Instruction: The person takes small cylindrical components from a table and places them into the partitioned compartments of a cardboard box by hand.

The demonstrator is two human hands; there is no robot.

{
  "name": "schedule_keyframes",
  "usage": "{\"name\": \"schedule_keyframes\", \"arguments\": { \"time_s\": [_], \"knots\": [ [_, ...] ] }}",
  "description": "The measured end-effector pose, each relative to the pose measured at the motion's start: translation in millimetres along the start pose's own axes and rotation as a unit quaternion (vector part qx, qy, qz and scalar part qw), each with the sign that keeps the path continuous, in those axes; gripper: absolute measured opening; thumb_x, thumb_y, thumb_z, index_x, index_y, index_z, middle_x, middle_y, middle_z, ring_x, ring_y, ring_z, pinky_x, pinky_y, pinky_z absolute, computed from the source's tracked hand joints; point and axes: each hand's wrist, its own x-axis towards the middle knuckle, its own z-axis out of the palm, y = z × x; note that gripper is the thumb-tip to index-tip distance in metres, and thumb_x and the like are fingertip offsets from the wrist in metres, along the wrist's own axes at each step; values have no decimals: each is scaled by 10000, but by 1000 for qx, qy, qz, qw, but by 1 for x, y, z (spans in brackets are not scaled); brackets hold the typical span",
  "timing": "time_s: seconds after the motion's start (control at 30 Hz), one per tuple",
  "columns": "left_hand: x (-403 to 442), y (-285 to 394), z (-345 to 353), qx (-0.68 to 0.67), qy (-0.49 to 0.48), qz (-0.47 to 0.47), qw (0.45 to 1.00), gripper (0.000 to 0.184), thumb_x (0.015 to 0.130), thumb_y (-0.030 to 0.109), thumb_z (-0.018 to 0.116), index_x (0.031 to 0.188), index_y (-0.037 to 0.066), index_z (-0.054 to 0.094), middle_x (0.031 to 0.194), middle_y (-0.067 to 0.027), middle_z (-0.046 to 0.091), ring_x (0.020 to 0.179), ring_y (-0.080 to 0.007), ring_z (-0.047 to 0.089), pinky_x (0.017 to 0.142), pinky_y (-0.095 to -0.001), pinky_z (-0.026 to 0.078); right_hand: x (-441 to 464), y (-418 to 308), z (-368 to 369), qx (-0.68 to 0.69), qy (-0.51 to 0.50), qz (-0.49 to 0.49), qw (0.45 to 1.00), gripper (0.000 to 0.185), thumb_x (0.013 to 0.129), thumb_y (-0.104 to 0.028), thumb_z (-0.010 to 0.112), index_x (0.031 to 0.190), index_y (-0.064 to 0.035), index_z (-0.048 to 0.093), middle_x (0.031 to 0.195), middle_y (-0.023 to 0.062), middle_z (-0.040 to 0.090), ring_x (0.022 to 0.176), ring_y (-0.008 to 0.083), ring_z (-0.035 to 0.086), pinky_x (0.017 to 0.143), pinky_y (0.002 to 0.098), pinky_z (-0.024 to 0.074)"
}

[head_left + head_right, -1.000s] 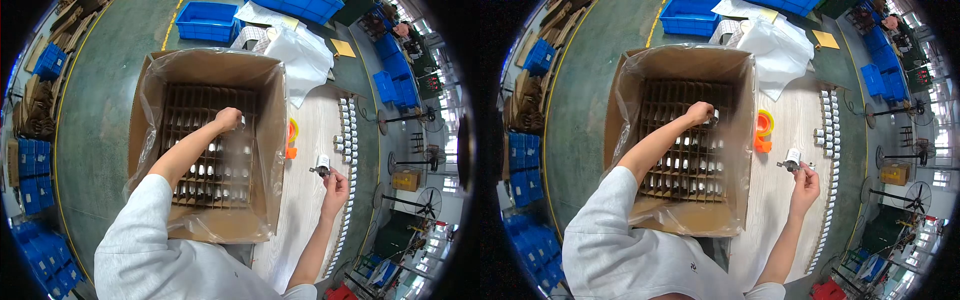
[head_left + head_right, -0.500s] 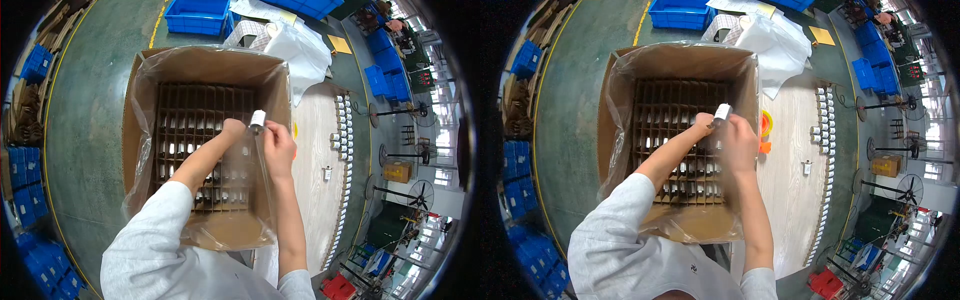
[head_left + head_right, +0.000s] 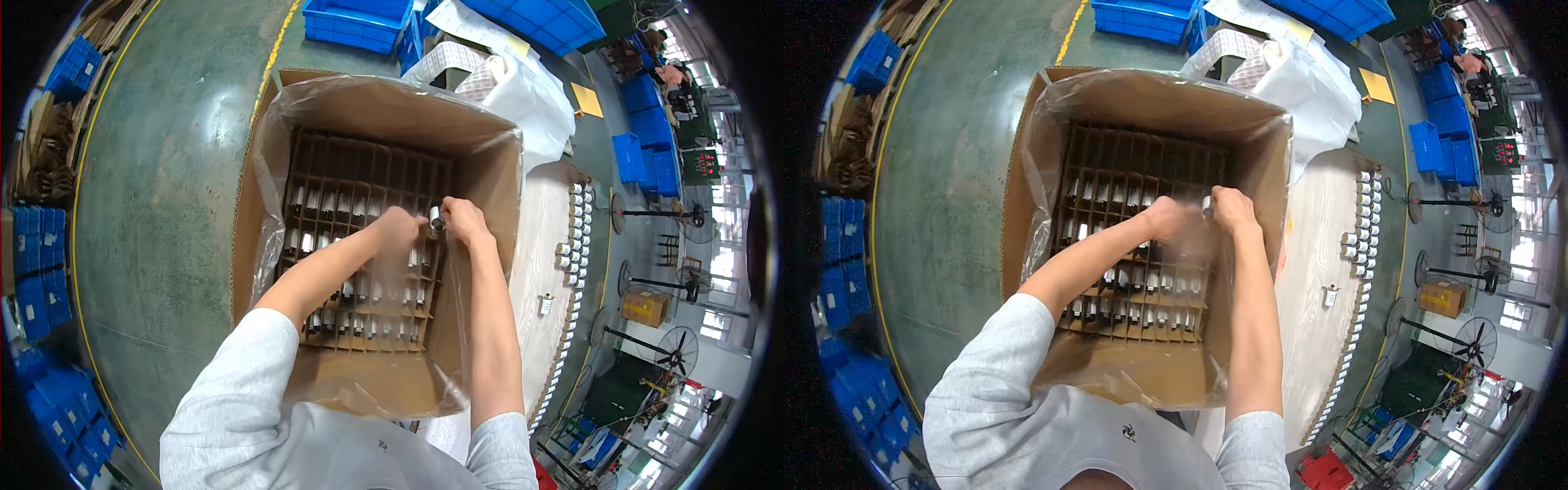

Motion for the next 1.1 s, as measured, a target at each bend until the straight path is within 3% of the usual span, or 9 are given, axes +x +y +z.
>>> {"name": "schedule_keyframes", "arguments": {
  "time_s": [0.07, 0.3, 0.4, 0.6, 0.77, 0.83, 1.0, 1.07, 1.1],
  "knots": [
    [1, -2, 8, -30, 39, 4, 999, 342, 594, 228, 588, 867, 35, 662, 625, -76, 585, 510, -242, 565, 452, -359, 422, 3, 4, 5, -22, -14, 2, 1000, 99, 763, -111, 541, 837, -54, 574, 848, 176, 615, 840, 361, 573, 708, 429, 452],
    [0, 7, 10, -33, 91, -12, 995, 344, 570, 205, 605, 864, 37, 664, 610, -81, 581, 539, -255, 573, 483, -371, 434, 10, 20, 45, -11, 103, -45, 994, 84, 765, -111, 501, 790, -61, 564, 830, 177, 619, 822, 365, 585, 686, 463, 455],
    [-6, 22, -12, -17, 46, -87, 995, 342, 556, 195, 601, 854, 39, 663, 597, -77, 573, 546, -252, 575, 494, -366, 438, 9, 13, 30, -26, 47, -12, 998, 88, 766, -99, 490, 798, -63, 564, 836, 181, 622, 820, 356, 595, 677, 461, 462],
    [-1, 31, -10, 20, 50, -80, 995, 265, 550, 197, 609, 772, 62, 666, 608, -68, 572, 577, -239, 589, 506, -358, 444, 12, 21, 46, -94, 75, -63, 991, 100, 758, -71, 482, 776, -50, 579, 836, 161, 636, 802, 321, 622, 669, 426, 493],
    [-2, 54, -50, 50, -56, -46, 996, 133, 567, 193, 608, 636, 83, 635, 758, -73, 607, 582, -243, 595, 526, -369, 462, 6, 27, 71, -126, 92, -77, 985, 121, 737, -94, 500, 699, -73, 613, 755, 153, 633, 740, 313, 627, 629, 415, 495],
    [-8, 64, -66, 55, -50, -33, 997, 105, 587, 181, 604, 624, 85, 624, 804, -73, 613, 586, -239, 600, 523, -369, 468, 9, 29, 84, -140, 82, -62, 985, 126, 729, -103, 511, 683, -79, 625, 742, 154, 632, 724, 314, 626, 621, 419, 494],
    [-56, 73, -109, 53, 130, -13, 990, 82, 647, 150, 589, 689, 81, 608, 883, -83, 616, 589, -221, 606, 473, -351, 468, 17, 36, 99, -153, 65, -45, 985, 162, 736, -100, 501, 739, -92, 662, 767, 138, 645, 739, 303, 634, 642, 412, 505],
    [-93, 89, -160, 59, 90, -74, 991, 104, 658, 155, 584, 718, 71, 597, 941, -102, 603, 604, -220, 603, 459, -345, 467, 16, 31, 92, -170, 36, -37, 984, 185, 766, -120, 474, 750, -85, 655, 815, 140, 647, 782, 311, 629, 661, 417, 508],
    [-116, 91, -174, 77, 113, -80, 987, 100, 661, 154, 584, 713, 69, 596, 958, -104, 602, 618, -218, 605, 475, -344, 476, 16, 27, 89, -159, 31, -21, 987, 194, 775, -123, 462, 762, -88, 652, 826, 145, 646, 790, 311, 630, 667, 418, 508]
  ]
}}
